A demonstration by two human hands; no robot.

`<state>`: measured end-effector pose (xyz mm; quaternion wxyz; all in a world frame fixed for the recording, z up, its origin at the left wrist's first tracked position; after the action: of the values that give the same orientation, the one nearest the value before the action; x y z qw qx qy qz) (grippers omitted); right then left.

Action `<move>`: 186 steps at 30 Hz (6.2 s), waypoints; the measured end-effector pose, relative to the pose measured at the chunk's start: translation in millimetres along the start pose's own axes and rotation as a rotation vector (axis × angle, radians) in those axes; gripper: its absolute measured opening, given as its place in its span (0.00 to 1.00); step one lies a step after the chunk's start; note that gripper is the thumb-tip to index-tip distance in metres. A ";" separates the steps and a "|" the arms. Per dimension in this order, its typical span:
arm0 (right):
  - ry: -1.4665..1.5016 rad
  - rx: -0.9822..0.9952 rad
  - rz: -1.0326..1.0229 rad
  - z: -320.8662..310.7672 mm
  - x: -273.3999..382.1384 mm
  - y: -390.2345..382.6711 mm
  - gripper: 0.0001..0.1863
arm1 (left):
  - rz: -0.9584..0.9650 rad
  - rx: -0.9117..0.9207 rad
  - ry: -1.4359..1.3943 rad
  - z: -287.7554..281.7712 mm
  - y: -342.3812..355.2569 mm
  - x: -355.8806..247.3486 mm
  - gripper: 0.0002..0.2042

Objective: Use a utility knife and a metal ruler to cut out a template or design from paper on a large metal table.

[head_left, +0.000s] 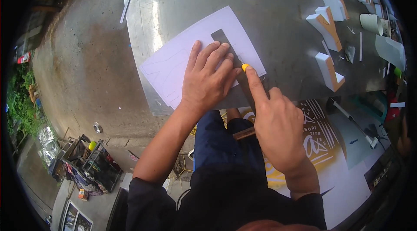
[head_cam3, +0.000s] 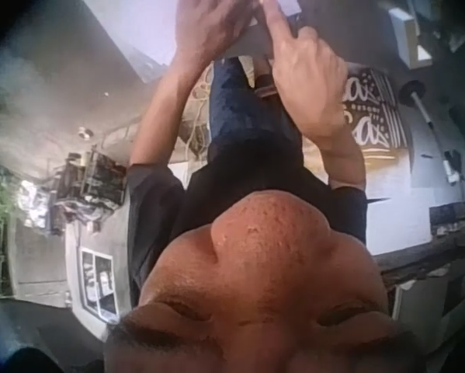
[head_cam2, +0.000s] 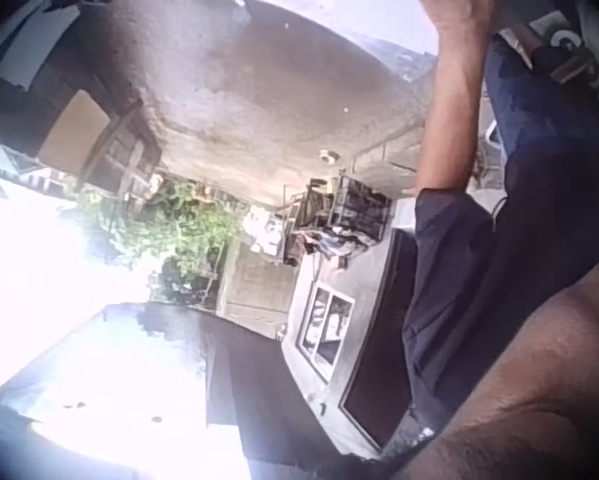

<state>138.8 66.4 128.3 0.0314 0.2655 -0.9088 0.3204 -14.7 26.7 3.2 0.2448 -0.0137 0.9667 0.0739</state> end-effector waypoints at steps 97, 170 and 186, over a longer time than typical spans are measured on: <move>1.423 -0.462 0.374 141.4 -125.6 -128.4 0.10 | -0.989 0.092 -0.862 -110.2 -98.5 97.7 0.13; 1.510 -0.012 0.214 168.5 -7.6 -32.4 0.12 | -0.248 0.065 0.105 -23.7 -27.9 37.2 0.41; 1.607 0.013 0.217 175.0 2.9 -33.1 0.16 | -0.266 0.116 0.130 -26.1 -27.8 34.7 0.40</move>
<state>172.8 -61.4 9.0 0.6418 -0.1353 -0.6274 0.4198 -55.9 -4.3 5.6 0.1897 -0.1320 0.9728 -0.0161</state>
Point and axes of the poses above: each hand's wrist, its own y-axis towards the middle knuckle, its own z-axis out of the palm, x = y × z, the point moved 1 cm from there along y, towards the middle knuckle, and after that the axes turned 7 degrees about -z, right-handed, at the moved point
